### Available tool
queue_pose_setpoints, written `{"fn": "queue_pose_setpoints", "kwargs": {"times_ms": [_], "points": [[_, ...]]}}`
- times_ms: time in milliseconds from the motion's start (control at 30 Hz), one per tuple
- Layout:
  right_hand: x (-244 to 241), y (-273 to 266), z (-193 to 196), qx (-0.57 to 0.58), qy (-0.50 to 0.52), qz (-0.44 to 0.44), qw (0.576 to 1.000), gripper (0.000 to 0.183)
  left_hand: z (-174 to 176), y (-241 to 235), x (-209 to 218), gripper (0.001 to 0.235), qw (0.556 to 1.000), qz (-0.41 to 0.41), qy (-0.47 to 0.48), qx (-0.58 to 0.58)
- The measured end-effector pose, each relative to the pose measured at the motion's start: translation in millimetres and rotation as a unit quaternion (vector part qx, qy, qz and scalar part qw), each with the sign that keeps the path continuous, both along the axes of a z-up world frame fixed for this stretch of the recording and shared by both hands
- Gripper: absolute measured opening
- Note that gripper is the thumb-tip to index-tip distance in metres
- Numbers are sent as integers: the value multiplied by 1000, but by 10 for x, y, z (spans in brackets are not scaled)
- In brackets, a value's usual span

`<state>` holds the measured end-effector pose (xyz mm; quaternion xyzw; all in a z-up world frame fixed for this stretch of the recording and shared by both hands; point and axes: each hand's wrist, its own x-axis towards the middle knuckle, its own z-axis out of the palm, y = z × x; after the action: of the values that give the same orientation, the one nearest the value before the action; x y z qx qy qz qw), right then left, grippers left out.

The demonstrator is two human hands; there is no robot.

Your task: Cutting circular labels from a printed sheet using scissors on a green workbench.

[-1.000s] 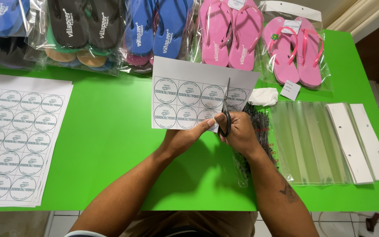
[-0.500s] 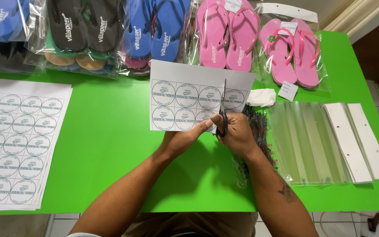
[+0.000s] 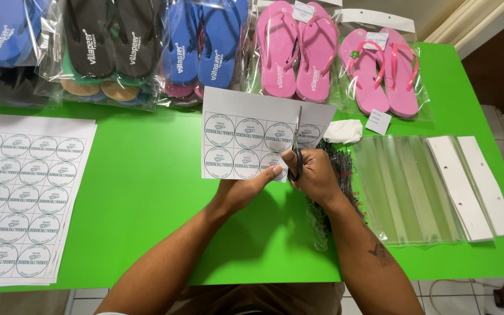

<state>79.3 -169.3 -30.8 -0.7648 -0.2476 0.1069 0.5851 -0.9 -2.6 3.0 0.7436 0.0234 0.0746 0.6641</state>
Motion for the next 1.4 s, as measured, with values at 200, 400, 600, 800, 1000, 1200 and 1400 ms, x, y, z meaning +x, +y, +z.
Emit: {"fn": "queue_pose_setpoints", "kwargs": {"times_ms": [200, 400, 600, 800, 1000, 1200, 1400], "points": [[-19, 18, 38, -3, 0, -3, 1000, 71, -42, 4, -1, 60, 1000, 1, -10, -5], [-12, 17, 12, -5, -5, -9, 1000, 70, 10, 35, 1, 59, 1000, -3, -19, -7], [57, -41, -119, 9, -9, -15, 1000, 75, -62, 10, 16, 62, 1000, -19, -8, 11], [60, -27, -81, 10, -6, -17, 1000, 74, -56, 23, 15, 64, 1000, -23, 4, 11], [-13, 3, 31, -2, -2, -20, 1000, 74, 44, 67, 4, 65, 1000, -22, 17, 11], [22, 8, 2, 3, 11, -17, 1000, 71, -34, 38, 13, 66, 1000, -4, 24, 14], [67, -5, -102, 13, 35, -23, 999, 65, 220, -20, -6, 69, 996, 25, 83, 13]]}}
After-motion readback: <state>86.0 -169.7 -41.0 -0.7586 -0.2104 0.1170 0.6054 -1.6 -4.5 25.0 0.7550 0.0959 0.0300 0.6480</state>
